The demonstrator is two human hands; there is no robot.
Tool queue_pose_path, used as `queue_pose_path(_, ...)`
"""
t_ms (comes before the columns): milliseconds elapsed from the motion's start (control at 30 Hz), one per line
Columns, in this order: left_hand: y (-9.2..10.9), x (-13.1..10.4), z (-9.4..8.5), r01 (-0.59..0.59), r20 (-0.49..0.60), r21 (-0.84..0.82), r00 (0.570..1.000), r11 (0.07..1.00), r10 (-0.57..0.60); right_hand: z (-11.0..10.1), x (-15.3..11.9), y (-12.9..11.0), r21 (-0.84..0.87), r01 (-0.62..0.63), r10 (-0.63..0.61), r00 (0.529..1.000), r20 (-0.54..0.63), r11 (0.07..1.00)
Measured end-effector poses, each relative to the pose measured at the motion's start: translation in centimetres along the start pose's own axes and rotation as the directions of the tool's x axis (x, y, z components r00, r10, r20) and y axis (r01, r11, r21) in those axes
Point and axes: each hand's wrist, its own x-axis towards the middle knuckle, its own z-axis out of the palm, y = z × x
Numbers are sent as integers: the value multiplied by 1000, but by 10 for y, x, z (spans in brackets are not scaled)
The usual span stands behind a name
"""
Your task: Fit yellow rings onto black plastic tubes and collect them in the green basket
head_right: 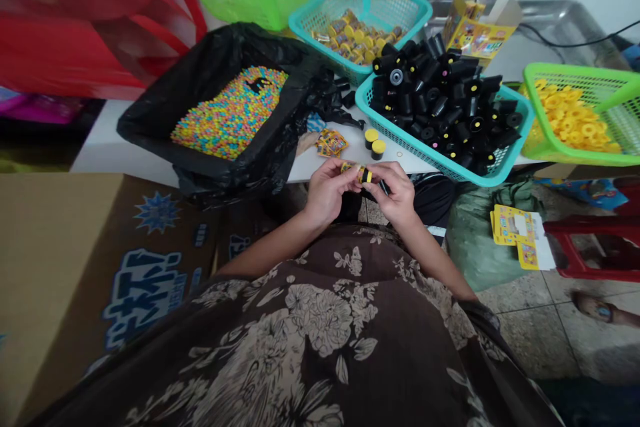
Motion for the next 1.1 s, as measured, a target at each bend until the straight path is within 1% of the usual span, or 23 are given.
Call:
queue_pose_path(67, 0, 2, -2, 66, 22, -13, 998, 998, -65, 0, 0, -1, -48, 57, -56, 998, 11, 997)
queue_pose_path(133, 0, 3, -3, 102, 34, -21, 994, 995, -101, -1, 0, -2, -57, 77, -76, 997, 17, 995)
queue_pose_path(267, -2, 3, -2, 98, 18, -44, 995, 994, -97, -1, 0, -2, -11, 29, -28, 999, 18, 1000)
queue_pose_path(333, -2, 3, -2, 106, 17, -52, 994, 993, -105, -1, 0, -1, -19, 17, -16, 999, 34, 1000)
queue_pose_path(400, -2, 4, -3, 114, 21, -54, 993, 992, -113, 0, 0, 0, -30, 28, -27, 999, 33, 999)
queue_pose_path(533, 0, 5, -3, 104, 17, -69, 995, 992, -103, 1, 0, -2, -42, 46, -47, 998, -32, 998)
queue_pose_path(633, 1, 5, -2, 102, 19, -77, 995, 992, -101, 4, 0, -3, -39, 64, -64, 998, -9, 997)
queue_pose_path(700, 1, 4, -2, 117, 16, -77, 993, 990, -116, 5, 0, -3, -21, 73, -73, 997, -6, 997)
queue_pose_path(800, 0, 5, -2, 142, 21, -71, 990, 987, -141, 6, 0, -2, -14, 30, -31, 998, -49, 999)
queue_pose_path(933, 0, 5, -1, 157, 17, -89, 988, 984, -156, 6, -1, -2, -31, -26, 26, 1000, -2, 999)
queue_pose_path(1000, 1, 4, 0, 187, 36, -104, 982, 977, -184, 7, -1, -3, -62, -30, 29, 999, -14, 998)
queue_pose_path(1100, 1, 3, 0, 213, 68, -101, 976, 972, -206, 8, -1, -3, -83, 1, -7, 998, -63, 997)
